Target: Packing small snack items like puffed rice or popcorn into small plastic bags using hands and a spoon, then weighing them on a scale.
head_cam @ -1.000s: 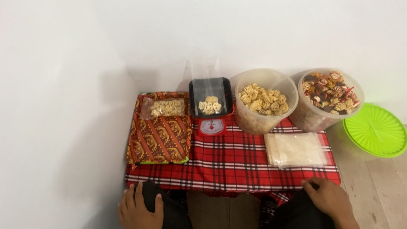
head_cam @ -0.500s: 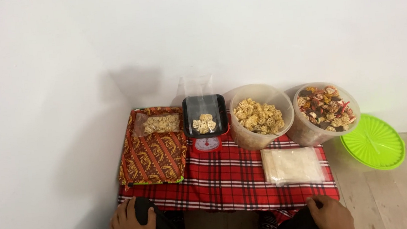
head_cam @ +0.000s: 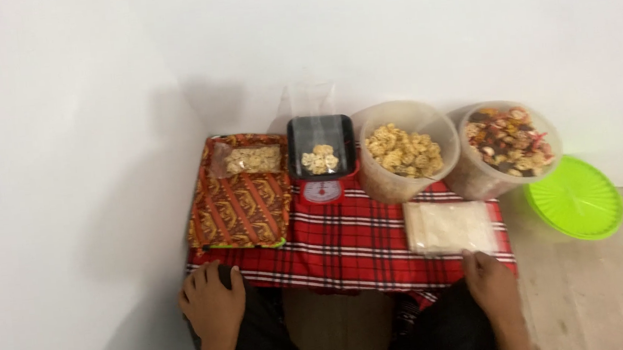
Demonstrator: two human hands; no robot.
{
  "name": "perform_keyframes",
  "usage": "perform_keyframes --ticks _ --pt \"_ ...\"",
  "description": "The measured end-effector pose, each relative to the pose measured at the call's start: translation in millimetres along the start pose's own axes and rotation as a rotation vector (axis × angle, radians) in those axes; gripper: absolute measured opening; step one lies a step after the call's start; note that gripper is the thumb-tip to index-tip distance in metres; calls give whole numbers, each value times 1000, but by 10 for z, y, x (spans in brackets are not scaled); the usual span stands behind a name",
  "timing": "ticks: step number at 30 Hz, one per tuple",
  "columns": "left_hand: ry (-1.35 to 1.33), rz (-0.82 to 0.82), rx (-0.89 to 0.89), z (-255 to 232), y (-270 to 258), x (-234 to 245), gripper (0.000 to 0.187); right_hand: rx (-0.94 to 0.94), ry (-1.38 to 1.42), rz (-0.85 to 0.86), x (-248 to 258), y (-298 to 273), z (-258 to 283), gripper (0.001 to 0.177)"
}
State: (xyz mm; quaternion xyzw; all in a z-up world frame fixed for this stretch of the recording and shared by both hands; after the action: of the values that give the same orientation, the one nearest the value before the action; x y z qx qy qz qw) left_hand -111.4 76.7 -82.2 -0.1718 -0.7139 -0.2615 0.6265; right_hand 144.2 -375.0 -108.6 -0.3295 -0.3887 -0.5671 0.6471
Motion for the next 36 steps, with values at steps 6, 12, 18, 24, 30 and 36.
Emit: perform_keyframes --ticks 6,12,18,24,30,36 --pt "-674 209 -172 -550 376 118 44 51 592 -88 -359 138 499 13" --pt "-914 -77 -576 -1511 961 379 40 595 876 133 -334 477 2427 24" --pt "-606 0 -357 -2145 1669 164 65 251 537 364 -67 885 3318 64" --pt "-659 217 -249 -2133 1653 292 60 63 540 331 -1531 2185 2861 69" --pt "-694 305 -223 -2100 1670 63 59 99 536 201 -1156 1810 2968 51" --pt "-849 149 -284 -2075 1626 47 75 287 706 -64 -826 1505 3083 19"
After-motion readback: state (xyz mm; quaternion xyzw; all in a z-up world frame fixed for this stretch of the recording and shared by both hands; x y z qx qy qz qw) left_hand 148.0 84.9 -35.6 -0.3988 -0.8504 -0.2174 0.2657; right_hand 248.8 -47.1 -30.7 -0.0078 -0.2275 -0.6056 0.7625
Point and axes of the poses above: each hand's wrist, its own y-axis towards the middle knuckle, its own x-axis out of the back of the hand, z = x × y, the point moved 3 cm from there along y, towards the middle knuckle, and after that the axes turned 5 degrees about y, right-handed, at the moved point
